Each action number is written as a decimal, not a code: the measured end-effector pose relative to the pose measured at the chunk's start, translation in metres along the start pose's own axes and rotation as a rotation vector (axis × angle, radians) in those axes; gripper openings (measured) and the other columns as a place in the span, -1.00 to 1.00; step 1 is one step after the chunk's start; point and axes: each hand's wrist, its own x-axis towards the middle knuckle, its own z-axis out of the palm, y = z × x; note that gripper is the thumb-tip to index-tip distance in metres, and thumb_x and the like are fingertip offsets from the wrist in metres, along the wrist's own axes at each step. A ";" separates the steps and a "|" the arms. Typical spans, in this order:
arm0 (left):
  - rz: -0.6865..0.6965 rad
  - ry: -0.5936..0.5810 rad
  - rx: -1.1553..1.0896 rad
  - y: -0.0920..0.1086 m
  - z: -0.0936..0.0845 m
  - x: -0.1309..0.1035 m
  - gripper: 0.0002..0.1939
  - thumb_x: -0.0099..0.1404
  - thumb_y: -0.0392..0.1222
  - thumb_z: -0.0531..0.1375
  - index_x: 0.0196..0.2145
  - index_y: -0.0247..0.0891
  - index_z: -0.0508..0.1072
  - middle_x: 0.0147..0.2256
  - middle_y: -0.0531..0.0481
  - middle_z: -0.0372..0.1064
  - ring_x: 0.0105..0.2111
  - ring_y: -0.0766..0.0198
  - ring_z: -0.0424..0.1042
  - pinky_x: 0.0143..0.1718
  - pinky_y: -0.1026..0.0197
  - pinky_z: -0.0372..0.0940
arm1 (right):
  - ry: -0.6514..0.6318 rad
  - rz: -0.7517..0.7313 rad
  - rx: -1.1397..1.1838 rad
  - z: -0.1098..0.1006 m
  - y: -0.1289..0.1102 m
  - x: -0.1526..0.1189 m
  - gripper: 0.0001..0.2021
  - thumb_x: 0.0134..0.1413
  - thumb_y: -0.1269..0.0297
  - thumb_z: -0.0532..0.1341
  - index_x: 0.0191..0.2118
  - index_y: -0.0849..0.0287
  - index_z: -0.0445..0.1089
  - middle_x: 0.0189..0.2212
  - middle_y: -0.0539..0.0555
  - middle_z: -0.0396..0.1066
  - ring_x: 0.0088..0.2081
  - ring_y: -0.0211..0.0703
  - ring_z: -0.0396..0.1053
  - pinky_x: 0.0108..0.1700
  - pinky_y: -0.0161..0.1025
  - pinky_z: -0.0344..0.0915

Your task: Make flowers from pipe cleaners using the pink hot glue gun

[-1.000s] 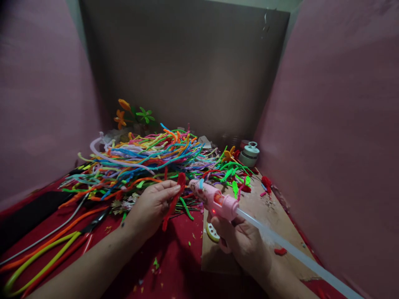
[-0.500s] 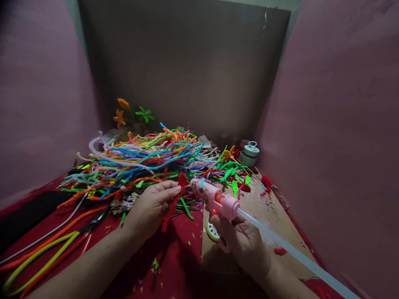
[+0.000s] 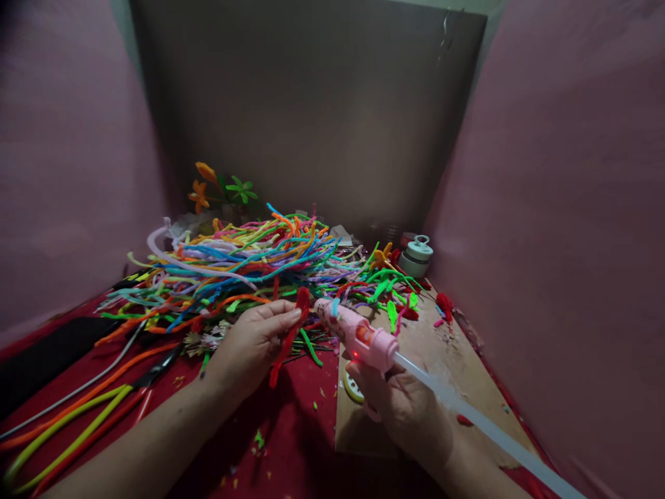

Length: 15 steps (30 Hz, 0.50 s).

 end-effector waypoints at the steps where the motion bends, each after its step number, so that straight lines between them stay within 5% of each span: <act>1: -0.005 0.003 0.006 0.000 0.000 0.000 -0.82 0.01 -0.16 0.27 -0.50 -0.31 0.37 -0.66 0.16 0.17 -0.73 0.53 0.01 -0.69 0.40 -0.15 | -0.007 0.004 0.004 0.001 -0.001 0.000 -0.63 -0.09 -0.04 0.21 -0.64 0.16 0.34 -0.76 -0.03 0.12 -0.68 -0.28 0.03 -0.63 -0.30 0.09; 9: -0.001 -0.016 0.007 -0.003 -0.001 0.001 -0.84 0.02 -0.19 0.27 -0.51 -0.30 0.36 -0.64 0.15 0.19 -0.70 0.52 0.06 -0.67 0.40 -0.10 | 0.056 -0.052 0.048 -0.001 0.002 0.005 -0.71 -0.12 0.04 0.26 -0.55 0.21 0.41 -0.72 0.01 0.26 -0.65 -0.25 0.18 -0.62 -0.31 0.18; 15: 0.005 -0.032 -0.016 -0.004 -0.001 0.001 -0.86 0.04 -0.21 0.26 -0.49 -0.30 0.36 -0.60 0.11 0.23 -0.66 0.49 0.14 -0.64 0.40 -0.05 | 0.050 -0.058 0.027 -0.001 0.002 0.003 -0.74 -0.13 0.08 0.28 -0.53 0.20 0.40 -0.75 -0.05 0.19 -0.68 -0.31 0.09 -0.66 -0.34 0.09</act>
